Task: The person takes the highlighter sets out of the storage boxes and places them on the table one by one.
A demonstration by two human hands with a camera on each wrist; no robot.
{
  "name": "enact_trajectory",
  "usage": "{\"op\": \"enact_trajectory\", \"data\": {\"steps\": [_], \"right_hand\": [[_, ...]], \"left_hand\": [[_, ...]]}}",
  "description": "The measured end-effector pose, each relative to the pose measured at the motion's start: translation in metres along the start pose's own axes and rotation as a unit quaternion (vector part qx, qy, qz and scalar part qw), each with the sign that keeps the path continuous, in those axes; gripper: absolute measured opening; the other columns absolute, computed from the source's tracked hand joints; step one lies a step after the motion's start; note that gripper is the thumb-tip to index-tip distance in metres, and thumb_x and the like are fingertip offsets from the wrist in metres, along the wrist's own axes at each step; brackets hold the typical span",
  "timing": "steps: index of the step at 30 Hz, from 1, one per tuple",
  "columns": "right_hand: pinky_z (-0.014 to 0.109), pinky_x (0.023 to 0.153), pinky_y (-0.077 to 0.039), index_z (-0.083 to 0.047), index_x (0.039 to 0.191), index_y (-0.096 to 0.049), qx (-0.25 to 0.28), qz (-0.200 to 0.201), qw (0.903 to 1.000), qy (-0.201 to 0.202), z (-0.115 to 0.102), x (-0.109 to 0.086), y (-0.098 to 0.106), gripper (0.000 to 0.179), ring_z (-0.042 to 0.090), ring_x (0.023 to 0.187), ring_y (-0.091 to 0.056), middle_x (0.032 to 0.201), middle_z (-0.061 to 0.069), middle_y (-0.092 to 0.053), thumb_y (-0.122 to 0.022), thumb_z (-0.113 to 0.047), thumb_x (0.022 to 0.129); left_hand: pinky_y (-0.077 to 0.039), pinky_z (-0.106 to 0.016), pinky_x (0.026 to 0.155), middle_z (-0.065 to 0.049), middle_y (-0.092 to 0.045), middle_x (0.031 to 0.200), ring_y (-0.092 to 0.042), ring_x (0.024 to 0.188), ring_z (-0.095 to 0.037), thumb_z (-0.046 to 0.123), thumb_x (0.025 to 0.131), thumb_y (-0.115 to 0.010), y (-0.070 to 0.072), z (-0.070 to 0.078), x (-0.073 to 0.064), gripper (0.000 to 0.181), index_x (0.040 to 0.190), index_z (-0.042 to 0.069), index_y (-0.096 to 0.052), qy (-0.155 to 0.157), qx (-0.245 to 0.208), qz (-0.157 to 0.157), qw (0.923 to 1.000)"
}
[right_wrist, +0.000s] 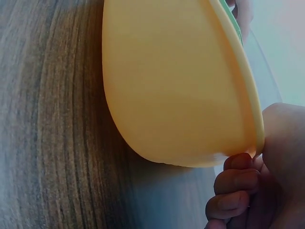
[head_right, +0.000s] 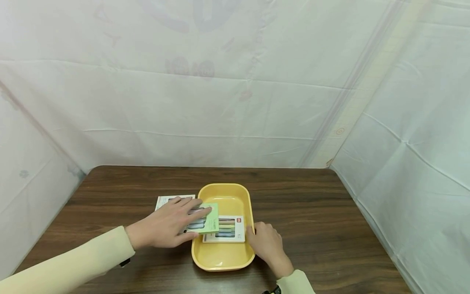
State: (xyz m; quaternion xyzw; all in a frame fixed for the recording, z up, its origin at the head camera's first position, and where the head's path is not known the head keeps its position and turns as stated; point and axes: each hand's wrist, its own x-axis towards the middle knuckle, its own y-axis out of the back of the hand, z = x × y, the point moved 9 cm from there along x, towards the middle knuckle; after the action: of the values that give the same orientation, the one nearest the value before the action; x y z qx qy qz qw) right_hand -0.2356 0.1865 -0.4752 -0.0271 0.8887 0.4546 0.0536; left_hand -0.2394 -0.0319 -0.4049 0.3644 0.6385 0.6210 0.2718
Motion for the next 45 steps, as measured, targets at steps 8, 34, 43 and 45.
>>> {"op": "enact_trajectory", "data": {"steps": [8, 34, 43, 45], "right_hand": [[0.029, 0.045, -0.038, -0.014, 0.077, -0.068, 0.01, -0.001, 0.9999, -0.006, 0.002, 0.001, -0.002, 0.032, 0.012, 0.047, -0.052, 0.055, -0.003, -0.055, -0.049, -0.028, 0.098], [0.029, 0.045, -0.04, -0.011, 0.083, -0.068, 0.02, -0.015, 0.9996, -0.017, 0.005, 0.0, -0.007, 0.033, 0.012, 0.047, -0.053, 0.056, -0.001, -0.054, -0.046, -0.029, 0.1], [0.029, 0.046, -0.04, -0.011, 0.082, -0.068, 0.025, -0.016, 0.9994, -0.019, 0.004, 0.0, -0.006, 0.033, 0.012, 0.048, -0.053, 0.056, 0.0, -0.055, -0.046, -0.029, 0.1], [0.028, 0.046, -0.04, -0.011, 0.082, -0.068, 0.025, -0.016, 0.9994, -0.016, 0.004, 0.0, -0.005, 0.034, 0.012, 0.048, -0.053, 0.057, 0.0, -0.055, -0.046, -0.029, 0.1]], "left_hand": [[-0.044, -0.046, 0.1, -0.007, -0.05, 0.139, -0.052, 0.121, -0.023, 0.06, 0.095, -0.041, 0.002, -0.003, -0.005, 0.063, 0.149, 0.028, -0.036, -0.001, 0.005, 0.012, 0.9999], [-0.041, -0.044, 0.105, -0.006, -0.054, 0.136, -0.053, 0.122, -0.022, 0.058, 0.094, -0.048, 0.004, -0.01, -0.022, 0.064, 0.148, 0.025, -0.04, -0.008, -0.017, 0.043, 0.9989], [-0.044, -0.043, 0.103, -0.004, -0.055, 0.134, -0.053, 0.123, -0.023, 0.059, 0.09, -0.055, 0.004, -0.015, -0.027, 0.067, 0.147, 0.027, -0.041, -0.003, -0.042, 0.042, 0.9982], [-0.047, -0.043, 0.1, -0.004, -0.055, 0.134, -0.053, 0.123, -0.023, 0.059, 0.09, -0.054, 0.002, -0.016, -0.028, 0.067, 0.147, 0.027, -0.041, 0.002, -0.043, 0.032, 0.9986]]}}
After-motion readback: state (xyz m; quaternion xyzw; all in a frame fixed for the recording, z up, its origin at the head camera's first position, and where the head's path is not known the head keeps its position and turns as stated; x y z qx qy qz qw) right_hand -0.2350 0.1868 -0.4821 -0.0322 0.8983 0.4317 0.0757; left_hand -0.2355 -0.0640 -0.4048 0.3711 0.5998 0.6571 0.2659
